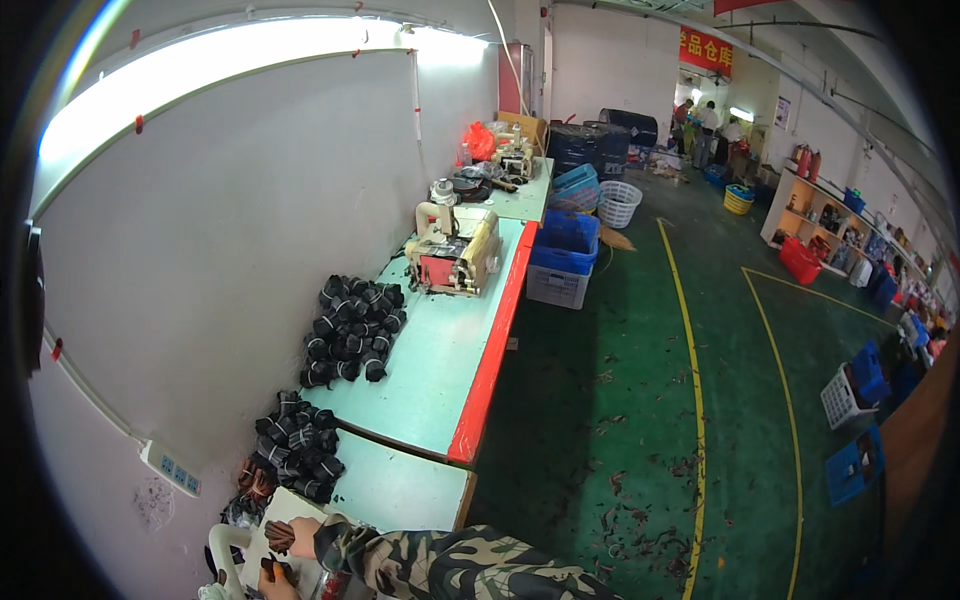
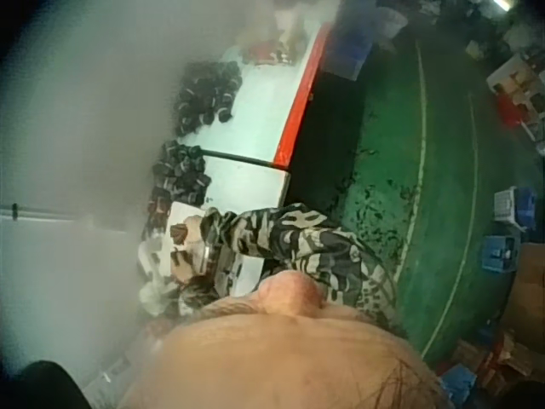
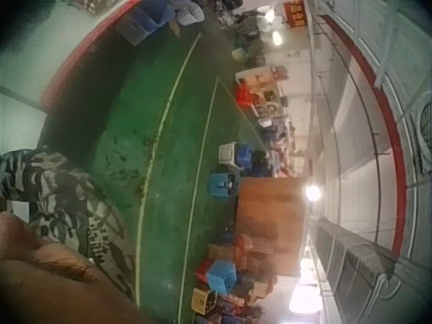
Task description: The person retrieves bundles of leather pieces from a bag and carries them to a workbench. They remove rubber bands from the bundles and feed the pieces individually through a machine by hand.
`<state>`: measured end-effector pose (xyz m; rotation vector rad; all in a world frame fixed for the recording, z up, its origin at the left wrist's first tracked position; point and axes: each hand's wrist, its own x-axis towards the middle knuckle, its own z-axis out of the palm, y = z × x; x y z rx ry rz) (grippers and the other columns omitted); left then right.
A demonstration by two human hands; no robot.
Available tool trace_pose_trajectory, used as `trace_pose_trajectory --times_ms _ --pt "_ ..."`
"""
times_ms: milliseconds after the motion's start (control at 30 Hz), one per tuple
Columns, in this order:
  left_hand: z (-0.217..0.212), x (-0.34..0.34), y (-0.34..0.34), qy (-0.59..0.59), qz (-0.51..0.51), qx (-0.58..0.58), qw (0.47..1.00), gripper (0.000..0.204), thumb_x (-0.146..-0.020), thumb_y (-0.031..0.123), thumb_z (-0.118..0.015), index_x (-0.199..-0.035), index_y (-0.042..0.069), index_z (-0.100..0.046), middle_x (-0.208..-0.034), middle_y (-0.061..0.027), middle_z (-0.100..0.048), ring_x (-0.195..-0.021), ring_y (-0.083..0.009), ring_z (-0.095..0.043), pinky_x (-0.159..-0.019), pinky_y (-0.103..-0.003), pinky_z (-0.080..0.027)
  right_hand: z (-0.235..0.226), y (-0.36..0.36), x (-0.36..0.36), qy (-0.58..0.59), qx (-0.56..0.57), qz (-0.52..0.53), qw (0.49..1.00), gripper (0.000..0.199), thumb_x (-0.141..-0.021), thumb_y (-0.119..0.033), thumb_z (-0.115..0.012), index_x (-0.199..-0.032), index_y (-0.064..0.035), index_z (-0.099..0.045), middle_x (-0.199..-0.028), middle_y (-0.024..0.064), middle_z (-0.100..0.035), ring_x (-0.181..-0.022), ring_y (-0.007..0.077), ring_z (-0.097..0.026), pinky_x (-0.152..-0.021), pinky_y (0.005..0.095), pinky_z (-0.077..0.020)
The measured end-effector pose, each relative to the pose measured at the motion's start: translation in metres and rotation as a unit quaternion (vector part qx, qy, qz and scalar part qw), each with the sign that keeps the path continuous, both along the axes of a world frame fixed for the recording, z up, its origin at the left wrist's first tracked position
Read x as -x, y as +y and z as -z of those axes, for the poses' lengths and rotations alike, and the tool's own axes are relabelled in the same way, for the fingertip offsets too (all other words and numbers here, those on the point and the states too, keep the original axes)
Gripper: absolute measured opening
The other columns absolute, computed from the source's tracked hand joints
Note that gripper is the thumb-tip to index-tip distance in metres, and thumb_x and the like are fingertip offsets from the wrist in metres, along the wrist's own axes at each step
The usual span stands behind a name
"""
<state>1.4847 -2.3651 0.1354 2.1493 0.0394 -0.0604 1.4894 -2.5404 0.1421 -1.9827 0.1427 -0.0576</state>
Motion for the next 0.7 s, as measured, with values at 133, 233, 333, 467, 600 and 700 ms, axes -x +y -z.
trace_pose_trajectory --times_ms 133,233,333,467,600,700 --pt "0.021 -0.026 -0.007 0.113 0.041 0.300 0.946 0.034 -0.086 0.029 -0.049 -0.103 0.001 -0.056 -0.093 -0.0141 -0.059 -0.084 -0.0272 -0.055 -0.075 -0.037 -0.045 0.006 0.018 -0.007 0.032 -0.069 -0.020 0.997 0.038 -0.059 -0.023 -0.064 -0.091 -0.0027 -0.061 -0.076 0.0196 -0.062 -0.074 0.0351 -0.060 -0.070 0.0364 -0.0488" --pt "0.041 -0.038 -0.010 0.155 0.048 0.403 0.901 0.033 -0.085 0.030 -0.049 -0.102 0.003 -0.055 -0.089 -0.0129 -0.059 -0.080 -0.0264 -0.055 -0.072 -0.037 -0.045 0.039 0.029 -0.013 0.037 -0.148 -0.009 0.988 0.032 -0.062 -0.022 -0.063 -0.089 -0.0034 -0.062 -0.077 0.0196 -0.062 -0.074 0.0355 -0.060 -0.069 0.0361 -0.0489" --pt "0.032 -0.037 -0.021 0.168 0.053 0.417 0.892 0.031 -0.085 0.031 -0.049 -0.099 0.004 -0.054 -0.087 -0.0115 -0.058 -0.078 -0.0252 -0.054 -0.070 -0.036 -0.045 0.076 0.059 -0.027 0.003 -0.072 0.009 0.997 0.036 -0.066 -0.024 -0.064 -0.090 0.0015 -0.056 -0.078 0.0195 -0.061 -0.077 0.0350 -0.059 -0.069 0.0373 -0.0474" --pt "0.033 -0.030 -0.020 0.193 0.033 0.438 0.877 0.028 -0.085 0.032 -0.049 -0.094 0.006 -0.053 -0.084 -0.0096 -0.056 -0.075 -0.0236 -0.054 -0.067 -0.035 -0.044 0.048 0.069 -0.020 0.010 -0.007 -0.013 1.000 0.029 -0.070 -0.022 -0.061 -0.088 0.0007 -0.055 -0.079 0.0153 -0.059 -0.076 0.0309 -0.055 -0.068 0.0398 -0.0431" --pt "0.025 -0.016 -0.032 0.229 0.025 0.453 0.861 0.026 -0.085 0.033 -0.049 -0.089 0.007 -0.052 -0.081 -0.0078 -0.055 -0.073 -0.0220 -0.053 -0.065 -0.033 -0.044 0.032 0.057 -0.002 -0.004 -0.012 -0.016 1.000 0.039 -0.067 -0.024 -0.063 -0.094 0.0016 -0.052 -0.085 0.0179 -0.055 -0.083 0.0333 -0.052 -0.073 0.0403 -0.0410" --pt "0.009 -0.006 -0.040 0.253 0.021 0.457 0.852 0.025 -0.085 0.034 -0.049 -0.086 0.009 -0.051 -0.078 -0.0064 -0.054 -0.071 -0.0208 -0.052 -0.063 -0.032 -0.043 0.028 0.048 0.000 0.001 -0.072 -0.076 0.995 0.057 -0.062 -0.029 -0.065 -0.104 0.0044 -0.045 -0.093 0.0219 -0.049 -0.096 0.0369 -0.044 -0.084 0.0399 -0.0365"
